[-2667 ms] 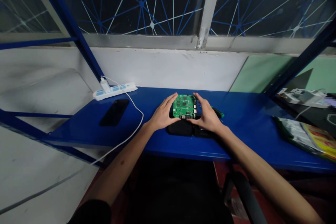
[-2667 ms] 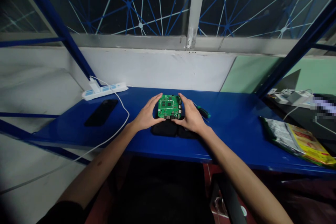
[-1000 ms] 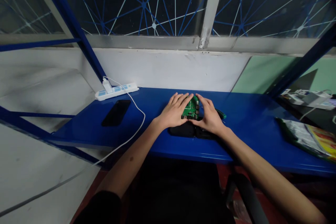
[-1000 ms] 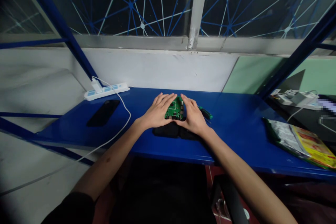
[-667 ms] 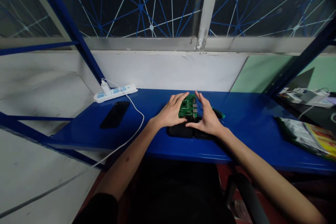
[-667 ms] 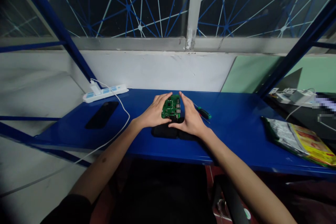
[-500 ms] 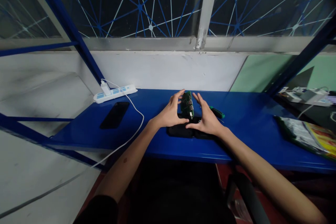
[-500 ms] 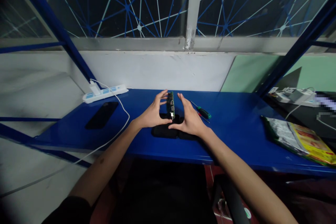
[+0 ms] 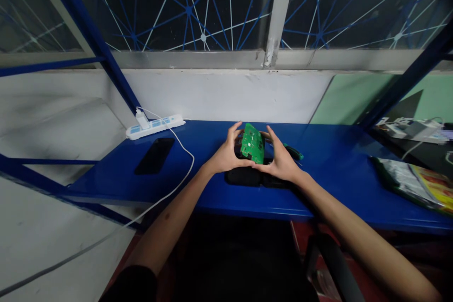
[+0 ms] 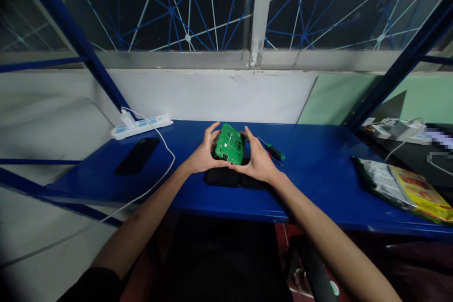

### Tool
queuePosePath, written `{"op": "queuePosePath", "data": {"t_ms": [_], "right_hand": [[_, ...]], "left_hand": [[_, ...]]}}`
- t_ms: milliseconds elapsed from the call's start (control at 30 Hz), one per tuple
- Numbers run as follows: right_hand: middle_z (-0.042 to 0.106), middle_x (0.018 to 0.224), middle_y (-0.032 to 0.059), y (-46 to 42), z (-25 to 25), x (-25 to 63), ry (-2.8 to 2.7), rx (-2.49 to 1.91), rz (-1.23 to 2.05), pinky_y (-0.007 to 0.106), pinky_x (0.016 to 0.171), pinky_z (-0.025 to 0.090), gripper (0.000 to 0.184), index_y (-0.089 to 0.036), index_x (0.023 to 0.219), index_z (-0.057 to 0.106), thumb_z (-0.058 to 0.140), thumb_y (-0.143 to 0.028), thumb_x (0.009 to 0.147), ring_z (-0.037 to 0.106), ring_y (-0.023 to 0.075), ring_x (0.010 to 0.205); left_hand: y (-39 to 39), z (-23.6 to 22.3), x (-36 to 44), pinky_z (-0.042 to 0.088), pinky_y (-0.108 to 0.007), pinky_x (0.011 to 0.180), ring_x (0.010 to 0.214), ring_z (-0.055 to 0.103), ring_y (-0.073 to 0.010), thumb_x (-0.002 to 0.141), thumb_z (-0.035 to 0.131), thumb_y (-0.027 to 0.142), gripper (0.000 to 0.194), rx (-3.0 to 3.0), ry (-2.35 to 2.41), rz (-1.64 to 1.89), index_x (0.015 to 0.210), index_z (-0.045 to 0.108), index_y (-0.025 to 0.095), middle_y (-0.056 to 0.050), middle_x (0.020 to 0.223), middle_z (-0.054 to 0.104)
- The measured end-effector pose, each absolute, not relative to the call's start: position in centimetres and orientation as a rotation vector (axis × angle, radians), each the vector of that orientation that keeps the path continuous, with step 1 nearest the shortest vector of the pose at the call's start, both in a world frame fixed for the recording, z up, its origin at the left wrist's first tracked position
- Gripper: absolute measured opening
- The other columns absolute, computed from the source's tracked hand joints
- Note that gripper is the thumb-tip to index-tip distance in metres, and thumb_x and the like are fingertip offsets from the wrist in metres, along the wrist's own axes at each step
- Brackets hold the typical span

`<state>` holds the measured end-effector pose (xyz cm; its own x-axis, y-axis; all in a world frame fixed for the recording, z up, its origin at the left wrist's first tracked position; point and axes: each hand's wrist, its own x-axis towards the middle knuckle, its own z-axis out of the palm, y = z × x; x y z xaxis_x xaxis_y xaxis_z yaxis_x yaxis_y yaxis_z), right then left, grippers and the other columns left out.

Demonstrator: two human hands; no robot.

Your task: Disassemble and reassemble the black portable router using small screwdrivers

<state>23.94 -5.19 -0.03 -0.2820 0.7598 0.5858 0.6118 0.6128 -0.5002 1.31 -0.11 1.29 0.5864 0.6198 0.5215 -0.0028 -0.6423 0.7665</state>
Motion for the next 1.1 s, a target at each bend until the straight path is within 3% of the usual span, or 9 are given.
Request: {"op": "queuePosePath", "data": {"t_ms": [233, 467, 767, 1100], "right_hand": [[0.045, 0.148, 0.0196, -4.9, 0.0, 24.3, -1.995, -1.164, 0.149, 0.064, 0.108, 0.041, 0.126, -0.024, 0.16, -0.001, 0.081, -0.054, 0.069, 0.046, 0.0417, 0.135], [0.044, 0.149, 0.0197, -4.8, 0.1, 24.3, -2.095, -1.134, 0.033, 0.064, 0.109, 0.041, 0.119, -0.023, 0.16, 0.005, 0.08, -0.045, 0.071, 0.043, 0.0421, 0.136], [0.045, 0.15, 0.0176, -5.0, 0.7, 24.3, -2.185, -1.095, -0.011, 0.064, 0.107, 0.044, 0.122, -0.024, 0.16, 0.0, 0.08, -0.043, 0.07, 0.046, 0.0425, 0.133], [0.045, 0.15, 0.0166, -5.0, 0.8, 24.6, -2.179, -1.092, -0.013, 0.062, 0.105, 0.045, 0.126, -0.022, 0.16, -0.002, 0.082, -0.042, 0.068, 0.046, 0.0413, 0.131]], "left_hand": [[0.7, 0.5, 0.5, 0.048, -0.059, 0.105, 0.133, 0.048, -0.0388, 0.061, 0.094, 0.039, 0.126, 2.282, 0.691, 1.194, 0.155, 0.01, 0.03, -0.019, 0.151, 0.037], [0.2, 0.6, -0.1, 0.034, -0.06, 0.117, 0.145, 0.031, -0.0386, 0.065, 0.09, 0.034, 0.122, 2.631, 0.825, 1.11, 0.156, 0.009, 0.028, -0.015, 0.156, 0.031], [-0.3, 0.8, -0.1, 0.037, -0.06, 0.116, 0.143, 0.033, -0.0384, 0.066, 0.09, 0.035, 0.124, 2.718, 0.775, 1.022, 0.157, 0.007, 0.028, -0.015, 0.157, 0.031], [-0.4, 0.4, 0.1, 0.039, -0.063, 0.111, 0.138, 0.039, -0.0404, 0.063, 0.09, 0.037, 0.12, 2.736, 0.752, 1.171, 0.155, 0.014, 0.024, -0.018, 0.151, 0.037]]}}
